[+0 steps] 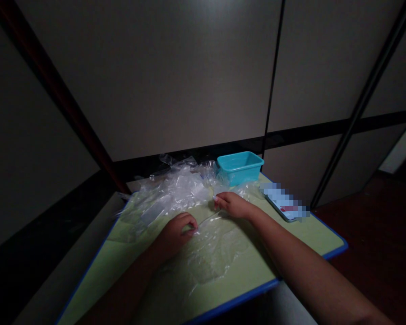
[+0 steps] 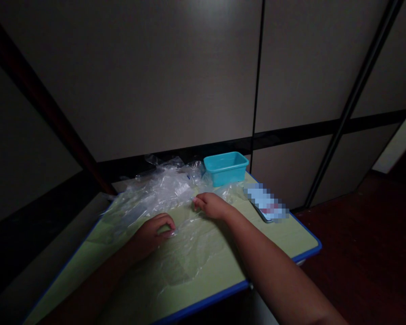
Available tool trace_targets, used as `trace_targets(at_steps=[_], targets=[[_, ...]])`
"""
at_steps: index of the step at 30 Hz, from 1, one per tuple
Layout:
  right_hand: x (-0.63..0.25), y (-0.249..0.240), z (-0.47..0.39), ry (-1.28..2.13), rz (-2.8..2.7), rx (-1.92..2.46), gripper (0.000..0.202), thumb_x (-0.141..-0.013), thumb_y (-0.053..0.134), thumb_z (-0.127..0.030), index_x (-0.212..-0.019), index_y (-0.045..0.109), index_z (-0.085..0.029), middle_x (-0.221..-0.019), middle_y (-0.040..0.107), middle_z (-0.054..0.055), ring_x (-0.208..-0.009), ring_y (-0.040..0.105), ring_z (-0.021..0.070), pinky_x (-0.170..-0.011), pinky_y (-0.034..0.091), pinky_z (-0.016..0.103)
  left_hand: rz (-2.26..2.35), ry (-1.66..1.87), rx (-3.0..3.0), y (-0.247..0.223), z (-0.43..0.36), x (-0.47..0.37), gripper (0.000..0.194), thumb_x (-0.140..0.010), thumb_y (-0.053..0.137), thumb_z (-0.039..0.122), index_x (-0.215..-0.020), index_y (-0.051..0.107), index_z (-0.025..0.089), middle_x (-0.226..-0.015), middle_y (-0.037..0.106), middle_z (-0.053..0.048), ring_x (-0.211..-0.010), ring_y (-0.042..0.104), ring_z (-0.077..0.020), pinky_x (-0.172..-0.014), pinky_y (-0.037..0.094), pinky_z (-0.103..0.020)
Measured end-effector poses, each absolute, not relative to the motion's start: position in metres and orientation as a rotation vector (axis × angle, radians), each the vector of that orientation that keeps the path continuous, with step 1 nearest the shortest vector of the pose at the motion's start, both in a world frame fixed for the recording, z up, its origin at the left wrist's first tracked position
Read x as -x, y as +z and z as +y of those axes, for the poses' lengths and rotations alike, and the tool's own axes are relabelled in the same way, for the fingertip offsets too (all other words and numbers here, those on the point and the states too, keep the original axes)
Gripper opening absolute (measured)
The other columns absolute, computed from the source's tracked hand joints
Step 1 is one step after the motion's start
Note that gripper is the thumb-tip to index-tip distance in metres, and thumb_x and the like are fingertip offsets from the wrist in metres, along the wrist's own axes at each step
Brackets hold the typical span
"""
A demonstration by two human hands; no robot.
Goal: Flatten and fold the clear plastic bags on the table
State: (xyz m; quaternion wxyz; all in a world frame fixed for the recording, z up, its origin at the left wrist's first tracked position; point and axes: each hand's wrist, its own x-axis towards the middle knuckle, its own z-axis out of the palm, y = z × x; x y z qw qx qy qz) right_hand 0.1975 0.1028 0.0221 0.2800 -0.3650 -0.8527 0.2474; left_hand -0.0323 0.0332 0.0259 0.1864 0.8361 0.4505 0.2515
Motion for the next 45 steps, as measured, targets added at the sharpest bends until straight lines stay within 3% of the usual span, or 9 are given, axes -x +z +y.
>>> trace_targets(at_steps=[6,8,12,16,22,30,39,45], targets=[[-0.198,0.026,0.1,0.572,-2.322,0.941,0.029,-0.088,0.05,-0.033,-0.072,0.067,-0.014,-0.07,0.056,0.003,-0.077,0.05,0.0153,-0.075,0.036,0.024,1.236,0.662,-2.408,0.023,0.035,0.034,0.008,-0.074,0.05,0.018,-0.074,0.058,0.021,-0.079,0.06,0.0,-0.08,0.054,-0.0169,-0.074,0.042,-0.027],[-0.2,0.027,0.098,0.554,-2.356,0.943,0.022,-0.077,0.065,-0.036,-0.078,0.067,-0.014,-0.075,0.056,0.003,-0.078,0.05,0.0158,-0.072,0.036,0.024,1.238,0.66,-2.41,0.023,0.035,0.034,0.009,-0.074,0.05,0.018,-0.075,0.059,0.02,-0.079,0.06,0.0,-0.08,0.055,-0.0166,-0.074,0.042,-0.027],[-0.205,0.03,0.097,0.482,-2.478,1.121,0.035,-0.059,0.079,-0.027,-0.089,0.066,-0.017,-0.082,0.058,0.003,-0.079,0.05,0.017,-0.066,0.034,0.023,1.26,0.675,-2.393,0.024,0.034,0.033,0.009,-0.074,0.05,0.019,-0.073,0.059,0.02,-0.078,0.06,0.0,-0.078,0.055,-0.0167,-0.073,0.042,-0.027],[-0.206,0.028,0.099,0.497,-2.507,1.253,0.02,-0.061,0.076,-0.017,-0.078,0.065,-0.016,-0.068,0.059,0.0,-0.061,0.048,0.0125,-0.054,0.028,0.022,1.252,0.689,-2.382,0.022,0.035,0.035,0.011,-0.075,0.049,0.019,-0.075,0.06,0.019,-0.078,0.06,-0.001,-0.078,0.055,-0.0166,-0.072,0.043,-0.027],[-0.205,0.026,0.1,0.465,-2.505,1.309,0.015,-0.065,0.072,-0.019,-0.077,0.064,-0.016,-0.07,0.062,0.001,-0.061,0.049,0.0118,-0.052,0.027,0.021,1.206,0.655,-2.415,0.018,0.04,0.039,0.028,-0.08,0.048,0.025,-0.101,0.066,0.018,-0.083,0.06,-0.003,-0.083,0.054,-0.0176,-0.077,0.042,-0.029],[-0.203,0.023,0.102,0.406,-2.518,1.371,0.009,-0.069,0.064,-0.018,-0.078,0.065,-0.016,-0.075,0.065,0.003,-0.065,0.052,0.0139,-0.053,0.027,0.021,1.182,0.582,-2.554,0.018,0.037,0.033,0.031,-0.091,0.04,0.03,-0.084,0.068,0.018,-0.074,0.051,-0.001,-0.074,0.049,-0.0148,-0.069,0.038,-0.026],[-0.208,0.025,0.104,0.407,-2.499,1.401,0.015,-0.068,0.058,-0.011,-0.081,0.066,-0.016,-0.077,0.065,0.005,-0.068,0.053,0.0151,-0.055,0.029,0.022,1.137,0.503,-2.668,0.014,0.036,0.035,0.032,-0.092,0.038,0.025,-0.089,0.068,0.017,-0.075,0.048,-0.002,-0.075,0.046,-0.015,-0.068,0.037,-0.026],[-0.214,0.034,0.099,0.482,-2.481,1.235,0.026,-0.063,0.067,-0.01,-0.088,0.064,-0.014,-0.086,0.062,0.004,-0.075,0.054,0.0137,-0.063,0.036,0.02,1.16,0.472,-2.665,0.018,0.034,0.033,0.031,-0.091,0.04,0.025,-0.089,0.069,0.019,-0.077,0.049,-0.002,-0.077,0.046,-0.0152,-0.07,0.037,-0.026]])
